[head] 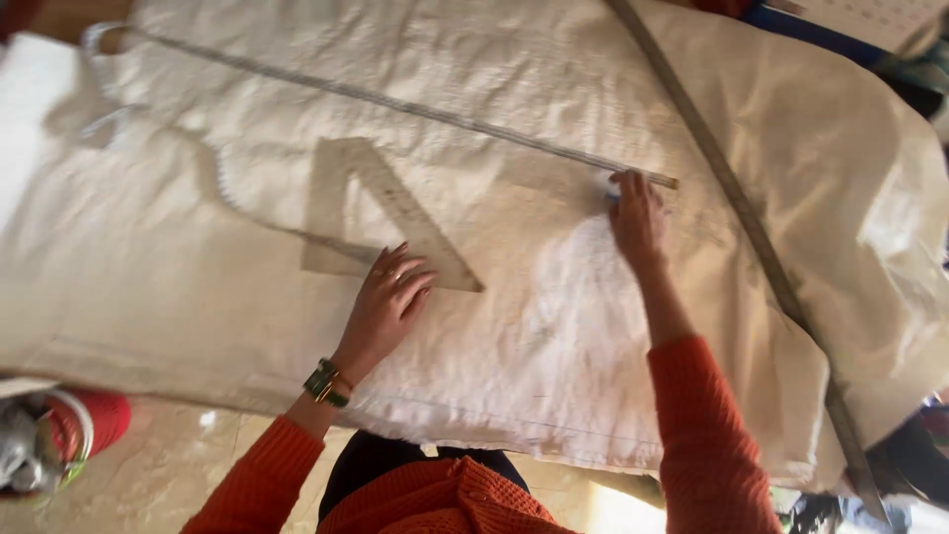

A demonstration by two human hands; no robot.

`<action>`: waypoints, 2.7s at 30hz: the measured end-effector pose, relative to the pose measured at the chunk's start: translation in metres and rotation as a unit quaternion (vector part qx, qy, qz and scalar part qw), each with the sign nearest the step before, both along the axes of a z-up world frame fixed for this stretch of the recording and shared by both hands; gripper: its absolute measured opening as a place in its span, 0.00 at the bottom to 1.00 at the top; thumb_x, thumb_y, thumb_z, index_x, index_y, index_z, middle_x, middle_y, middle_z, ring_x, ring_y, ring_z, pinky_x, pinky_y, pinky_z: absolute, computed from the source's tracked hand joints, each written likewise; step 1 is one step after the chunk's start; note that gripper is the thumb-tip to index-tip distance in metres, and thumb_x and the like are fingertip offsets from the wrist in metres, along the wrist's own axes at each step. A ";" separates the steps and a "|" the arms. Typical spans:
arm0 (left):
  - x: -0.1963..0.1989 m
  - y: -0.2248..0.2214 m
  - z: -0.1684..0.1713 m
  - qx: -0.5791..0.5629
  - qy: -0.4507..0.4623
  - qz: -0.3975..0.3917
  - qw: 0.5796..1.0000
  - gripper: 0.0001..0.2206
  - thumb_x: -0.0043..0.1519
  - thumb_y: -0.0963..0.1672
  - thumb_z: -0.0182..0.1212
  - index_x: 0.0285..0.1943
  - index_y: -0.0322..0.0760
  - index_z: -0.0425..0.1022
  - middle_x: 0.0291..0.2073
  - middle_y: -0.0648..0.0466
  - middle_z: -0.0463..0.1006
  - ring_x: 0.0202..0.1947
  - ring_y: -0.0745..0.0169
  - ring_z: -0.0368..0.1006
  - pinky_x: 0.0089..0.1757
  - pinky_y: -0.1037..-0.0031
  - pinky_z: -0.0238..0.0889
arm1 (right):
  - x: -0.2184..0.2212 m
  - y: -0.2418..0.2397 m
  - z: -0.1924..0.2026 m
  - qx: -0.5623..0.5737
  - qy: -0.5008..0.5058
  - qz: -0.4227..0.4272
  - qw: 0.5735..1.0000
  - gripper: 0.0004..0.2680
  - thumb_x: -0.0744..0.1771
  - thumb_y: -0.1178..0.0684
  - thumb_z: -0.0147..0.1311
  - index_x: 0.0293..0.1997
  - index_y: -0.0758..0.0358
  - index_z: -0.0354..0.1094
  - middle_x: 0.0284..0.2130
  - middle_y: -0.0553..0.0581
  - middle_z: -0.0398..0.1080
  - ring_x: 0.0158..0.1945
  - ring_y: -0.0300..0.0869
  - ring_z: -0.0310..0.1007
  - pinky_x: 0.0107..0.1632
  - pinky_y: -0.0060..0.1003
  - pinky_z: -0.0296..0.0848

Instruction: Measuring and marking fabric using rulers, a measuring tape, and a pen to create garment patterns on a large work table.

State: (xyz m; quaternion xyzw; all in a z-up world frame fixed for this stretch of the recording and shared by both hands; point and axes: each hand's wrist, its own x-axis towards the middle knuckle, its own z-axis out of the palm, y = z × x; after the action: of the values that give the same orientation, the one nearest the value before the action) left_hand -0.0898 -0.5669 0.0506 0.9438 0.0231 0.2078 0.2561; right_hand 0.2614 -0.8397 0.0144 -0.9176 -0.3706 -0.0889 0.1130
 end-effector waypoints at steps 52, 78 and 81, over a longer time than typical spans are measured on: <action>-0.297 0.179 0.000 -0.220 -0.041 0.551 0.804 0.24 0.68 0.50 0.50 0.71 0.38 0.58 0.75 0.42 0.49 0.75 0.46 0.40 0.67 0.46 0.44 | -0.341 0.151 0.041 0.163 0.135 0.027 0.977 0.08 0.69 0.60 0.59 0.52 0.64 0.75 0.51 0.64 0.67 0.60 0.54 0.63 0.59 0.49 0.70; -0.064 -0.127 -0.022 0.218 0.105 -0.123 0.962 0.39 0.62 0.61 0.44 0.82 0.56 0.41 0.81 0.49 0.36 0.79 0.41 0.35 0.68 0.43 0.34 | -0.209 -0.235 0.062 0.074 0.021 -0.364 0.928 0.10 0.68 0.47 0.59 0.53 0.51 0.73 0.54 0.61 0.64 0.56 0.59 0.60 0.49 0.54 0.66; -0.045 -0.156 -0.027 0.226 0.119 -0.121 0.959 0.38 0.61 0.61 0.46 0.81 0.56 0.44 0.81 0.48 0.38 0.79 0.39 0.35 0.67 0.41 0.37 | -0.181 -0.276 0.075 0.082 -0.030 -0.335 0.938 0.11 0.68 0.49 0.61 0.55 0.56 0.71 0.51 0.65 0.64 0.51 0.60 0.62 0.51 0.55 0.65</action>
State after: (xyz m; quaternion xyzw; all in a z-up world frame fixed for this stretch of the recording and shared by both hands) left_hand -0.1353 -0.7230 0.0241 0.9907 -0.1083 0.0612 0.0550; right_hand 0.0807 -1.1152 0.0889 -0.9731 -0.0366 -0.1788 0.1404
